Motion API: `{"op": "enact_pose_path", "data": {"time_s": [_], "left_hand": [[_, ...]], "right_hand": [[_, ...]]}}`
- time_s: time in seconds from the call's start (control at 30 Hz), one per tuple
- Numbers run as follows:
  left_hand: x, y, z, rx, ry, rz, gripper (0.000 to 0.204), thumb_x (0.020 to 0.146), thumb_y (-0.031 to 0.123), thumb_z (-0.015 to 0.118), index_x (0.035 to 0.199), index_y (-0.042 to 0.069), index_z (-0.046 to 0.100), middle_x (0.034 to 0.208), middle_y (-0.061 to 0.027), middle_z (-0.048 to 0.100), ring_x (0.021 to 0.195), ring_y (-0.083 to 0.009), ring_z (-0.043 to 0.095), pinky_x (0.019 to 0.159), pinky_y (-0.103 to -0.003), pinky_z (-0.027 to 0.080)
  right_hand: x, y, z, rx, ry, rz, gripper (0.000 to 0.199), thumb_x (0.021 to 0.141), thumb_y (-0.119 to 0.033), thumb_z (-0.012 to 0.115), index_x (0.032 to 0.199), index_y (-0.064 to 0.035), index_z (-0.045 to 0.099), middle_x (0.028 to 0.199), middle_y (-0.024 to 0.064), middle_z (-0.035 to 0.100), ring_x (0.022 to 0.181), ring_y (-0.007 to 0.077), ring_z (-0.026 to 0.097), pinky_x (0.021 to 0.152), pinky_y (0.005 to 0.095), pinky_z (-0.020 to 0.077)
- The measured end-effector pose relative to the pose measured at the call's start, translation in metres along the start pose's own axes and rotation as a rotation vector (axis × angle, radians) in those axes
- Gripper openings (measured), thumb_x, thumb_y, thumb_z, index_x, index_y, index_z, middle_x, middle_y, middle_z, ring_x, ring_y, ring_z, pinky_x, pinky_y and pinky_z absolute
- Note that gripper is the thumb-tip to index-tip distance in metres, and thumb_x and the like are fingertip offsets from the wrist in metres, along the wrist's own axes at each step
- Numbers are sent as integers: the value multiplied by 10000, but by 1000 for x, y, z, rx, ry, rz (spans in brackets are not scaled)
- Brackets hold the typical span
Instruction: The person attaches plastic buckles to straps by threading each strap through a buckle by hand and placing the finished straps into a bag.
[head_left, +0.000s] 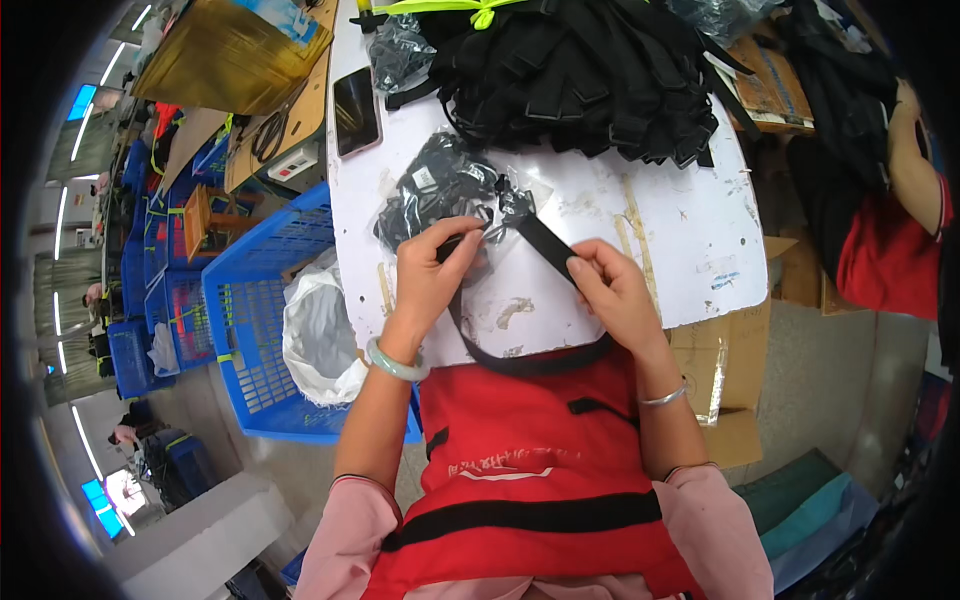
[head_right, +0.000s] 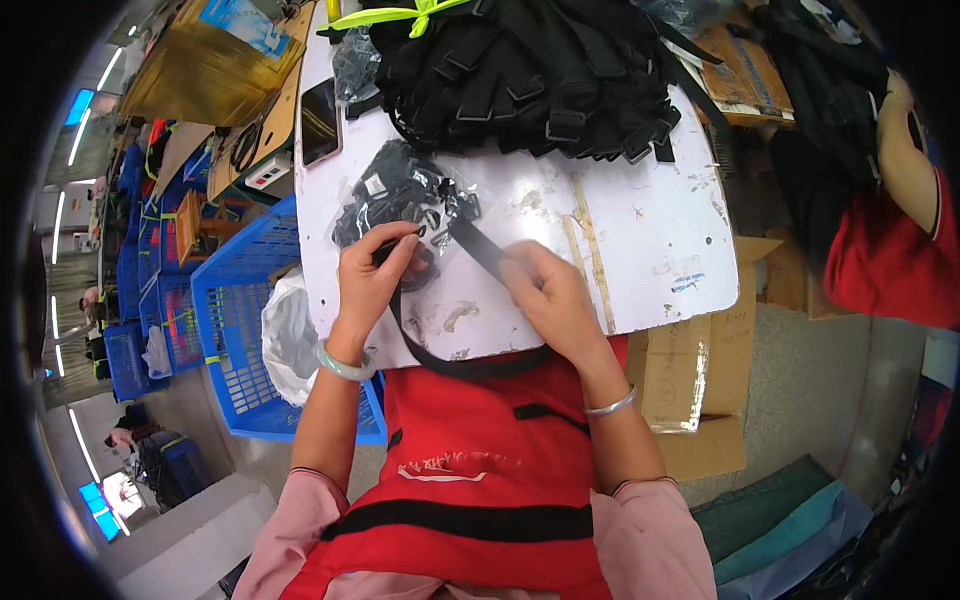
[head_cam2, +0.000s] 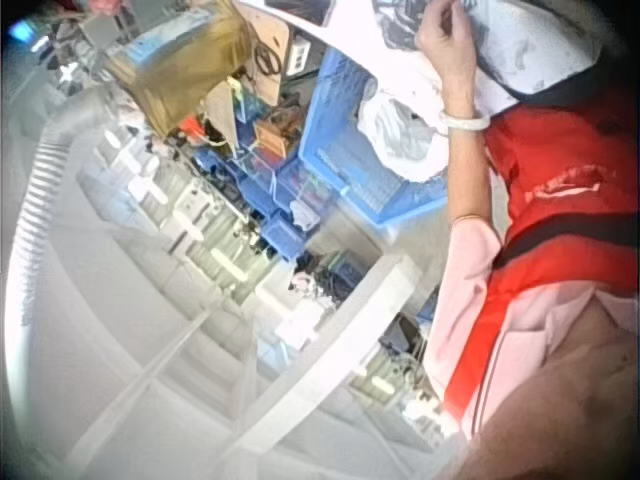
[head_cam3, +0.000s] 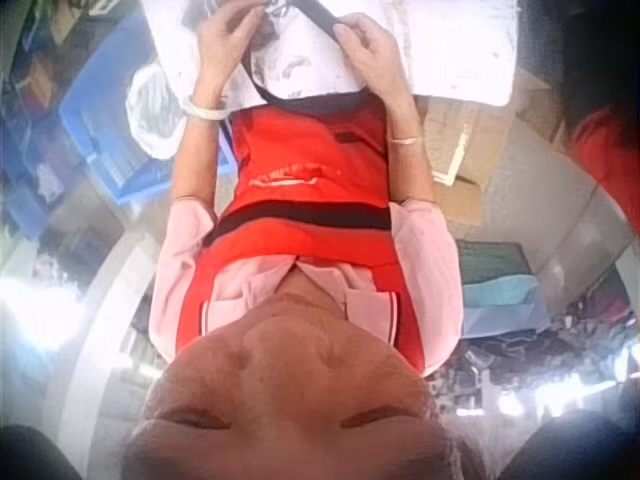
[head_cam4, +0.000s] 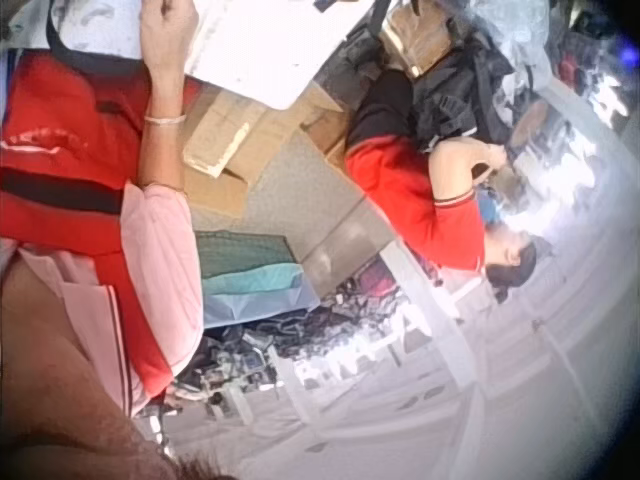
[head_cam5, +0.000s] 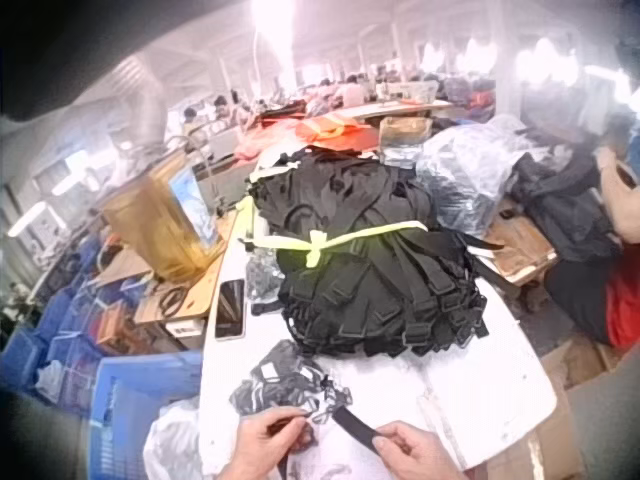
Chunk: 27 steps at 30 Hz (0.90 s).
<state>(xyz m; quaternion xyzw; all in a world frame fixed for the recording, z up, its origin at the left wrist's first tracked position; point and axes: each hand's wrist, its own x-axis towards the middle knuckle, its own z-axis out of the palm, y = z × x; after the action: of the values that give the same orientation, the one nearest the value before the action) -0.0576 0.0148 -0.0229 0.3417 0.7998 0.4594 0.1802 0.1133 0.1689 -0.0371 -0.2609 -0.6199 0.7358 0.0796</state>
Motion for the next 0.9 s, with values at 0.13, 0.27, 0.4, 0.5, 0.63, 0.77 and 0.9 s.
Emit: {"op": "enact_pose_path", "data": {"time_s": [0.13, 0.27, 0.4, 0.5, 0.63, 0.77, 0.9], "left_hand": [[-18, 1, 8, -606, 7, -257, 196, 852, 38, 585, 1041, -15, 582, 890, -123, 652, 743, -180, 661, 562, -228, 526], [-25, -3, 11, -895, 118, -463, 174, 851, 40, 589, 1009, -31, 569, 891, -144, 645, 745, -195, 663, 556, -235, 541], [-26, -1, 14, -884, 161, -438, 170, 838, 28, 603, 997, -21, 569, 871, -128, 640, 743, -186, 660, 575, -236, 541], [-28, 0, 12, -837, 156, -429, 186, 830, 29, 616, 1005, -8, 566, 868, -119, 637, 744, -178, 658, 587, -236, 540], [-30, -8, 10, -873, 92, -479, 189, 826, 35, 623, 1002, 22, 555, 880, -108, 635, 756, -176, 655, 582, -240, 539], [-31, -4, 11, -963, 34, -489, 156, 830, 36, 617, 966, 36, 541, 931, -130, 636, 766, -183, 654, 575, -245, 540], [-34, 2, 9, -1042, -17, -433, 118, 832, 18, 603, 916, 27, 521, 981, -153, 631, 810, -183, 647, 593, -233, 524]], "right_hand": [[11, -29, 24, -236, 34, -116, 156, 862, -173, 547, 938, -45, 594, 548, 55, 523, 498, 128, 509, 503, 289, 420], [7, -34, 40, -649, 126, -311, 123, 809, -183, 544, 827, -65, 576, 613, 144, 572, 554, 334, 562, 515, 401, 437], [5, -31, 39, -758, 164, -329, 134, 806, -192, 563, 769, -64, 547, 589, 131, 559, 535, 329, 558, 494, 404, 426], [6, -31, 43, -802, 183, -375, 149, 802, -193, 572, 744, -62, 530, 585, 131, 558, 535, 328, 558, 490, 399, 427], [4, -34, 43, -878, 138, -366, 167, 802, -191, 575, 722, -58, 513, 604, 130, 560, 534, 320, 560, 487, 394, 431], [2, -34, 42, -914, 116, -465, 140, 811, -183, 564, 746, -64, 527, 632, 119, 563, 565, 303, 574, 493, 387, 434], [6, -30, 52, -842, 84, -554, 110, 837, -189, 542, 838, -83, 572, 655, 94, 573, 614, 271, 590, 508, 371, 447]]}}
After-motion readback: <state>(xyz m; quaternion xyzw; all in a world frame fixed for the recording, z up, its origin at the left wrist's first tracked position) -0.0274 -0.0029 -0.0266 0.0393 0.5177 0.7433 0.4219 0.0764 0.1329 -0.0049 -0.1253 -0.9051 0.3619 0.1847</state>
